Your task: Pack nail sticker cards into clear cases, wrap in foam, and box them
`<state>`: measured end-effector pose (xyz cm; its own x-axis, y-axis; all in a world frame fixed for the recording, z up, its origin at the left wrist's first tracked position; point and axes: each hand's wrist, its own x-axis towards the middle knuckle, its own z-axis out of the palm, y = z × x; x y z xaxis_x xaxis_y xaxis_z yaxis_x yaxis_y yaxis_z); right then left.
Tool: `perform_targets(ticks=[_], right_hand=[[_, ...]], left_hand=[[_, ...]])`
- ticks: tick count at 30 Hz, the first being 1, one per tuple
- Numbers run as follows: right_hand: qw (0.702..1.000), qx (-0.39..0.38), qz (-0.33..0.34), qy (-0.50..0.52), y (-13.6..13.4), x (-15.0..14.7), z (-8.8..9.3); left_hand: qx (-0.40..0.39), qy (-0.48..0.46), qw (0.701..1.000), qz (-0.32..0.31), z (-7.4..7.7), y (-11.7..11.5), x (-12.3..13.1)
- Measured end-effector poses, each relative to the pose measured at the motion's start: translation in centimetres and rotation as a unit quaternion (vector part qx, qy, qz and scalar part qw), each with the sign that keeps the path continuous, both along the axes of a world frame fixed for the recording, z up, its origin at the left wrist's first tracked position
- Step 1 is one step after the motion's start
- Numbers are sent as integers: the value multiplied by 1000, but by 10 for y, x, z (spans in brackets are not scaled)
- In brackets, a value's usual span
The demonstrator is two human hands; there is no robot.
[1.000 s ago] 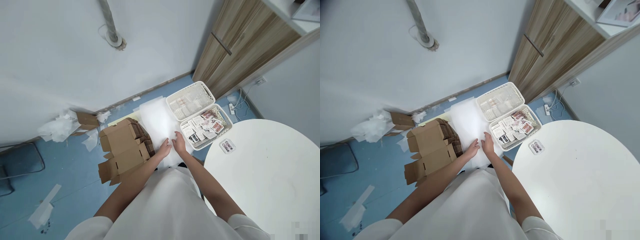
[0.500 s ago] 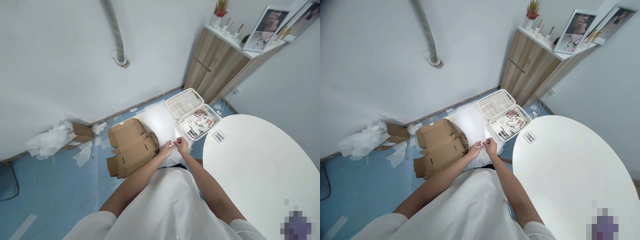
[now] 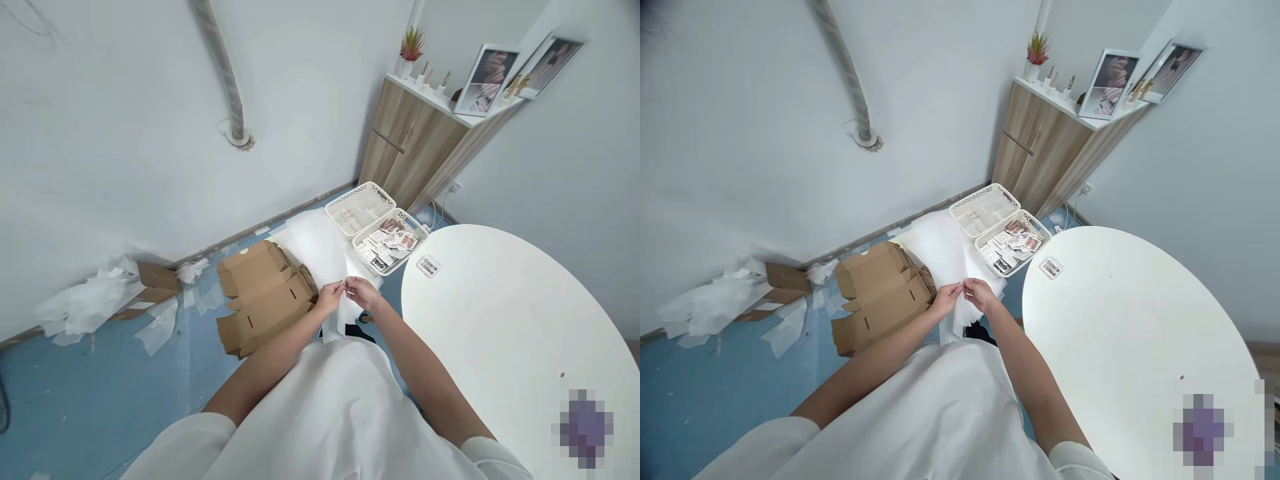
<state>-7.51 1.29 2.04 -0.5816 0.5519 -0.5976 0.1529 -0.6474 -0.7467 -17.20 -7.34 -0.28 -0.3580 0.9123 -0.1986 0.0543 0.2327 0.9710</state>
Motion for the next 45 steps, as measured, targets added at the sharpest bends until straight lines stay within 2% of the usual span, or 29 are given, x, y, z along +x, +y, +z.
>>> perform_targets(ticks=[3, 6, 10, 13, 16, 19, 20, 22, 24, 27, 30, 33, 35, 37, 39, 42, 44, 45], right_hand=[[999, 22, 9, -25, 2, -3, 0], [992, 77, 12, -96, 7, -5, 0], [962, 169, -9, -213, 22, 0, 3], [938, 236, -41, -250, 28, 4, 13], [914, 338, -31, -222, 20, 3, 30], [908, 377, 75, -166, 7, 0, 48], [902, 384, 94, -173, 5, 0, 53], [877, 416, 88, -224, 6, 5, 60], [855, 440, 62, -266, 11, 17, 62], [866, 424, 20, -265, 24, 45, 62], [874, 415, -39, -251, 32, 81, 61], [885, 396, -121, -215, 31, 121, 61], [898, 353, -196, -173, 26, 151, 60], [900, 302, -283, -138, 17, 184, 56], [881, 259, -380, -117, 6, 220, 48], [827, 220, -508, -101, -19, 275, 32], [806, 198, -548, -100, -39, 307, 21], [808, 184, -550, -103, -48, 322, 16]], left_hand=[[-9, -4, 1000, 6, -2, -2, -3], [-32, -7, 998, 46, -2, -4, -7], [-33, -9, 993, 112, 6, -7, -14], [-31, 33, 986, 162, 17, -8, -17], [12, 66, 989, 129, 31, -7, -8], [71, 65, 993, 66, 45, -2, 11], [88, 64, 993, 44, 49, -1, 18], [113, 64, 992, -8, 54, 0, 30], [110, 64, 991, -47, 55, 0, 37], [48, 78, 996, -19, 49, 0, 41], [-60, 83, 994, 44, 38, 6, 47], [-193, 20, 980, 49, 27, 16, 63], [-256, -66, 964, 11, 22, 23, 82], [-286, -148, 945, -52, 19, 30, 109], [-287, -197, 930, -124, 17, 36, 142], [-257, -216, 917, -216, 18, 42, 196], [-230, -190, 918, -260, 19, 44, 229], [-214, -162, 922, -279, 18, 45, 243]])
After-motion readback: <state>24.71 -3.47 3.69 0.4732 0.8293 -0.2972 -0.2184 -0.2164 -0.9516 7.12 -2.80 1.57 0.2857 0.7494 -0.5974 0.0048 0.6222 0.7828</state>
